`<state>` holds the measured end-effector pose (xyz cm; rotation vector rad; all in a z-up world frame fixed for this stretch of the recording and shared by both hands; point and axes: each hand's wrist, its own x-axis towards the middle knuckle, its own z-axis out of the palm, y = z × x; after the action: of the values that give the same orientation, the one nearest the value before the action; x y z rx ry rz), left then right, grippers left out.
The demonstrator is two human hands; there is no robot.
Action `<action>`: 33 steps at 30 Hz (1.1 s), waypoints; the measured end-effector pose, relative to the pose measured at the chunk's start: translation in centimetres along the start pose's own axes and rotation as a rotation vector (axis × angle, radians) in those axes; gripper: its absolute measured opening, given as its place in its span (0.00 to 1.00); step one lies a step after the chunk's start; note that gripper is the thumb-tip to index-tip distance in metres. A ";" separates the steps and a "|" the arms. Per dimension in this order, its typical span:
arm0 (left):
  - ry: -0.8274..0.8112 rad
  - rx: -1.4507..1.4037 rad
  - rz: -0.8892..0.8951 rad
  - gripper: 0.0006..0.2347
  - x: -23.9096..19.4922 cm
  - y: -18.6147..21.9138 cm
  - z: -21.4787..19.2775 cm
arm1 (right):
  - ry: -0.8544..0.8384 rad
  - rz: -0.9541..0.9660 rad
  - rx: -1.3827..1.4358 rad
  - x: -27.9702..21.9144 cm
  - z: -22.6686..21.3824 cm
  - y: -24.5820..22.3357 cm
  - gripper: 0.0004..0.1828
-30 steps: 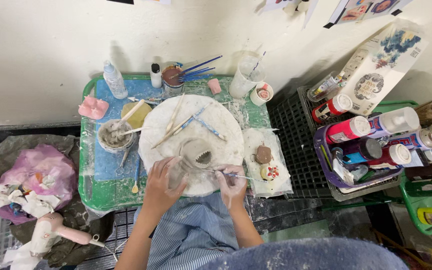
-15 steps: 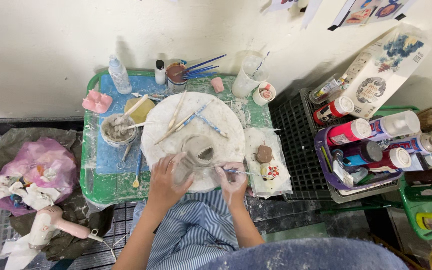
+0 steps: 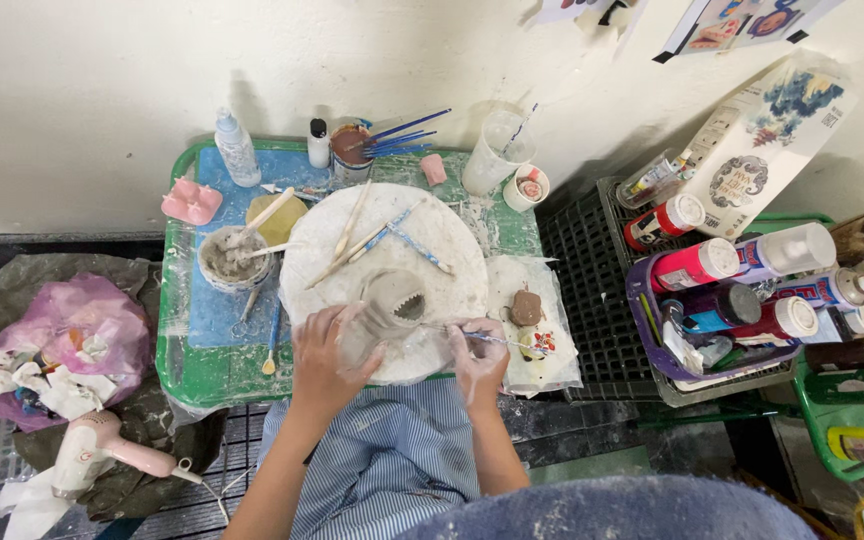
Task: The person uses sculpting tools and a brush to shape and detail a clay shark sculpture sitting on a rotating wheel.
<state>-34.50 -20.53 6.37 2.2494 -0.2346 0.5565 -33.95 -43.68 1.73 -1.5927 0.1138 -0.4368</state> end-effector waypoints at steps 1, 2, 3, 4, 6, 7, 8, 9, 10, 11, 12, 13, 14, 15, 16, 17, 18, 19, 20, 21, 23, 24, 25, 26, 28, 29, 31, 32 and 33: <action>0.009 -0.007 0.003 0.30 -0.1 -0.2 -0.1 | 0.008 0.015 0.020 0.0 -0.2 0.0 0.12; 0.018 -0.014 0.005 0.31 -0.1 -0.4 -0.3 | -0.031 -0.023 -0.018 0.0 -0.2 0.0 0.12; 0.027 -0.021 0.008 0.31 -0.1 -0.5 -0.4 | -0.069 -0.061 -0.057 -0.1 -0.3 0.1 0.13; 0.033 -0.018 0.016 0.31 0.0 -0.5 -0.4 | -0.108 -0.098 -0.096 -0.3 -0.3 0.2 0.13; 0.046 -0.010 0.029 0.31 0.2 -0.6 -0.5 | -0.121 -0.134 -0.047 -0.5 0.2 0.6 0.13; 0.027 -0.010 0.033 0.31 0.2 -0.6 -0.6 | -0.129 -0.150 -0.022 -0.6 0.4 0.8 0.14; 0.008 -0.009 0.037 0.31 0.3 -0.6 -0.8 | -0.091 -0.131 -0.044 -0.5 0.3 0.9 0.13; -0.010 -0.008 0.042 0.31 0.3 -0.6 -0.9 | -0.053 -0.112 -0.066 -0.4 0.3 0.9 0.13; -0.006 0.009 0.048 0.31 0.4 -0.5 -1.0 | -0.015 -0.093 -0.087 -0.2 0.1 0.8 0.12; -0.001 0.026 0.056 0.31 0.5 -0.4 -1.1 | -0.005 -0.068 -0.071 0.1 -0.3 0.6 0.12; 0.003 0.044 0.064 0.31 0.6 -0.3 -1.1 | 0.005 -0.044 -0.056 0.5 -0.7 0.5 0.12; -0.001 0.053 0.062 0.32 0.6 -0.2 -1.1 | 0.017 -0.016 -0.044 0.5 -1.1 0.3 0.12; -0.006 0.063 0.060 0.32 0.7 0.0 -0.9 | -0.021 -0.034 -0.040 0.4 -1.2 0.2 0.12; -0.008 0.072 0.060 0.33 0.9 0.1 -0.7 | -0.059 -0.056 -0.034 0.4 -1.3 0.2 0.12; -0.014 0.076 0.057 0.34 1.1 0.4 -0.5 | -0.098 -0.078 -0.029 0.3 -1.2 0.1 0.13; -0.018 0.082 0.056 0.35 1.4 0.7 -0.3 | -0.099 -0.086 -0.033 0.2 -0.8 0.1 0.13; -0.022 0.088 0.054 0.36 1.5 0.9 -0.1 | -0.100 -0.094 -0.037 0.0 -0.3 0.2 0.13; -0.033 0.088 0.044 0.37 1.7 1.0 0.0 | -0.101 -0.101 -0.040 -0.2 0.4 0.3 0.13; -0.043 0.088 0.034 0.37 1.9 1.1 0.0 | -0.094 -0.108 -0.035 -0.3 0.8 0.3 0.13; -0.055 0.088 0.024 0.38 2.1 1.1 0.1 | -0.086 -0.115 -0.031 -0.5 1.2 0.3 0.13; -0.040 0.076 0.036 0.38 2.3 1.0 0.0 | -0.077 -0.112 -0.047 -0.5 1.5 0.1 0.13; -0.031 0.070 0.042 0.38 2.3 1.0 0.0 | -0.077 -0.103 -0.067 -0.4 1.4 0.0 0.13; -0.033 0.067 0.033 0.38 2.3 0.9 0.0 | -0.076 -0.090 -0.089 -0.3 1.2 -0.2 0.13; -0.035 0.065 0.025 0.37 2.2 0.9 0.1 | -0.056 -0.073 -0.127 -0.2 0.9 -0.3 0.12; -0.032 0.063 0.023 0.37 2.3 0.8 0.1 | -0.017 -0.042 -0.201 0.4 0.3 -0.6 0.11; -0.029 0.062 0.025 0.37 2.3 0.8 0.1 | -0.026 -0.037 -0.158 0.5 0.1 -0.7 0.11; -0.033 0.062 0.022 0.37 2.3 0.9 0.1 | -0.045 -0.026 -0.073 0.6 0.0 -0.6 0.12; -0.040 0.063 0.017 0.37 2.3 0.9 0.1 | -0.070 -0.053 -0.076 0.4 0.1 -0.5 0.12; -0.046 0.064 0.014 0.37 2.4 1.0 0.1 | -0.095 -0.082 -0.079 0.3 0.2 -0.4 0.13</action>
<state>-32.64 -21.25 8.07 2.3259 -0.2596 0.5270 -33.71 -43.59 2.17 -1.6969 -0.0065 -0.4240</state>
